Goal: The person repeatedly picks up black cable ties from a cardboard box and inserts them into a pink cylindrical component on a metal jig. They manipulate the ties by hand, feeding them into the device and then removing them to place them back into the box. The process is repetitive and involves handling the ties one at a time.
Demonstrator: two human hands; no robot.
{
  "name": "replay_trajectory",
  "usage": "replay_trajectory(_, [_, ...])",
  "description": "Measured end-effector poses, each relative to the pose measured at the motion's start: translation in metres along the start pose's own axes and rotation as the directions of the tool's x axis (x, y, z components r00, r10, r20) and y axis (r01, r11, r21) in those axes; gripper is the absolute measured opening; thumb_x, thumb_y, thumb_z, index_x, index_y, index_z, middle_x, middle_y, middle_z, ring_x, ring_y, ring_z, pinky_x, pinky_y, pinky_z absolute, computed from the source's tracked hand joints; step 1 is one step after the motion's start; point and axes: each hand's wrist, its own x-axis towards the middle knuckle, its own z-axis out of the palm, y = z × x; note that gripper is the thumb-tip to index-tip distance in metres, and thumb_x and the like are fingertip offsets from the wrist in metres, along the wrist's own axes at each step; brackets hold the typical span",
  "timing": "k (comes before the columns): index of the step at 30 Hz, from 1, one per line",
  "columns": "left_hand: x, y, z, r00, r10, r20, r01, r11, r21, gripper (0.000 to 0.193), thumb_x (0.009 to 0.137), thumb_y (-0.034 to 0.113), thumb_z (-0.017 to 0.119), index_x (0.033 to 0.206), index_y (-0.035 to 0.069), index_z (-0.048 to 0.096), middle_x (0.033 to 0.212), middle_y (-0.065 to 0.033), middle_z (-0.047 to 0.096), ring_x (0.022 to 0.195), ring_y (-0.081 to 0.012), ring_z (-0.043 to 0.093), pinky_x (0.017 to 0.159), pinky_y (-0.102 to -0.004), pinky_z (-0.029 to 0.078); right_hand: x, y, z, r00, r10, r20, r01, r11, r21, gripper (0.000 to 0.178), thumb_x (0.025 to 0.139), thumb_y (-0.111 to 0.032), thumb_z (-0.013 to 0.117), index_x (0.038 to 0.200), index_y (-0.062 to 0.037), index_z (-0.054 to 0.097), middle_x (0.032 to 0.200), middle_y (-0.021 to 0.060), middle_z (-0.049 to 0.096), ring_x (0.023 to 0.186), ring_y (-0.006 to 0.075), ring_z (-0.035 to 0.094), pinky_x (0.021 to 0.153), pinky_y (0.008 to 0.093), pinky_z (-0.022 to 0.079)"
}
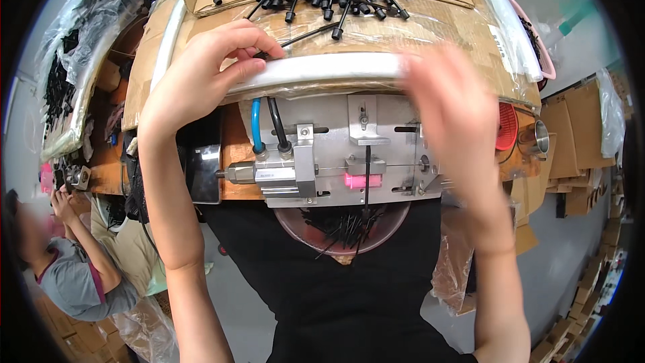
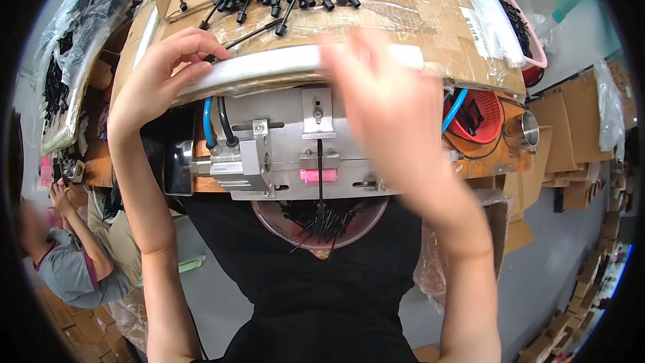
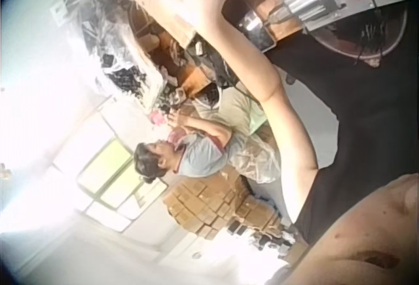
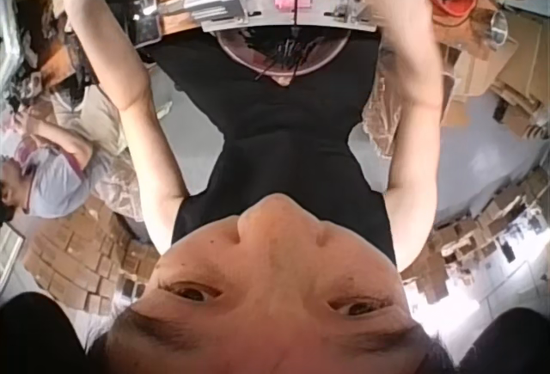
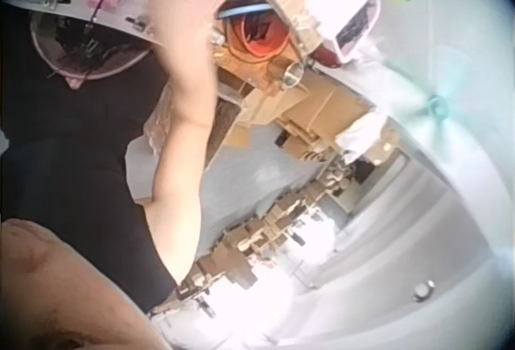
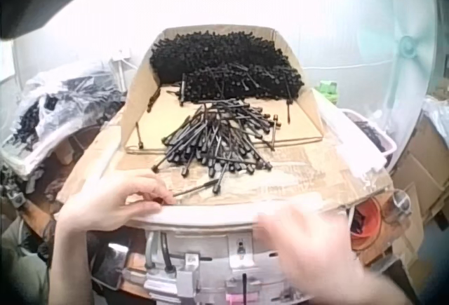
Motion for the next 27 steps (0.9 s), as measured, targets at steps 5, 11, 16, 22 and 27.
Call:
replay_trajectory(5, [-0.016,0.022,0.011,0.977,0.069,-0.204,-0.029,0.981,0.192,0.031,0.082,-0.005,0.062,0.112,0.000,0.064,0.096,-0.0100,0.060,0.087,-0.0202,0.056,0.081,-0.0296,0.045,0.077,0.075,0.027,0.972,-0.089,0.220,0.139,0.964,-0.227,0.010,0.084,-0.004,0.066,0.094,-0.0022,0.064,0.098,0.0123,0.063,0.089,0.0318,0.062,0.078,0.0389,0.048])
replay_trajectory(11, [-0.086,0.084,0.139,0.909,0.017,-0.417,0.064,0.981,0.181,0.065,0.077,-0.003,0.067,0.139,-0.005,0.046,0.090,-0.0104,0.055,0.082,-0.0268,0.054,0.074,-0.0358,0.046,0.048,0.038,-0.006,0.971,0.238,-0.033,-0.230,0.962,0.149,0.020,0.087,-0.008,0.063,0.105,-0.0004,0.061,0.079,0.0166,0.063,0.074,0.0252,0.063,0.068,0.0356,0.050])
replay_trajectory(16, [-0.092,0.107,0.209,0.960,0.001,-0.280,0.078,0.960,0.269,0.060,0.081,0.003,0.062,0.138,-0.008,0.045,0.095,-0.0089,0.050,0.080,-0.0207,0.050,0.073,-0.0313,0.045,0.008,0.039,-0.052,0.921,0.388,0.027,-0.336,0.758,0.559,0.022,0.097,-0.006,0.057,0.116,0.0039,0.062,0.091,0.0014,0.061,0.082,0.0062,0.052,0.073,0.0204,0.042])
replay_trajectory(22, [-0.078,0.108,0.214,0.981,-0.052,-0.186,0.109,0.945,0.308,0.068,0.078,0.000,0.065,0.142,-0.006,0.040,0.095,-0.0088,0.049,0.085,-0.0228,0.050,0.079,-0.0338,0.045,-0.042,0.022,-0.075,0.848,0.527,-0.053,-0.339,0.617,0.710,0.020,0.088,0.002,0.066,0.108,0.0058,0.063,0.095,0.0080,0.064,0.089,0.0102,0.059,0.080,0.0230,0.047])
replay_trajectory(27, [-0.082,0.108,0.199,0.982,-0.098,-0.164,0.137,0.959,0.247,0.065,0.080,0.000,0.068,0.140,-0.001,0.045,0.099,-0.0100,0.052,0.089,-0.0255,0.052,0.083,-0.0357,0.045,-0.095,-0.008,-0.043,0.970,0.241,0.009,-0.214,0.843,0.494,0.034,0.077,0.007,0.073,0.109,0.0055,0.061,0.091,0.0119,0.068,0.079,0.0195,0.065,0.072,0.0263,0.051])
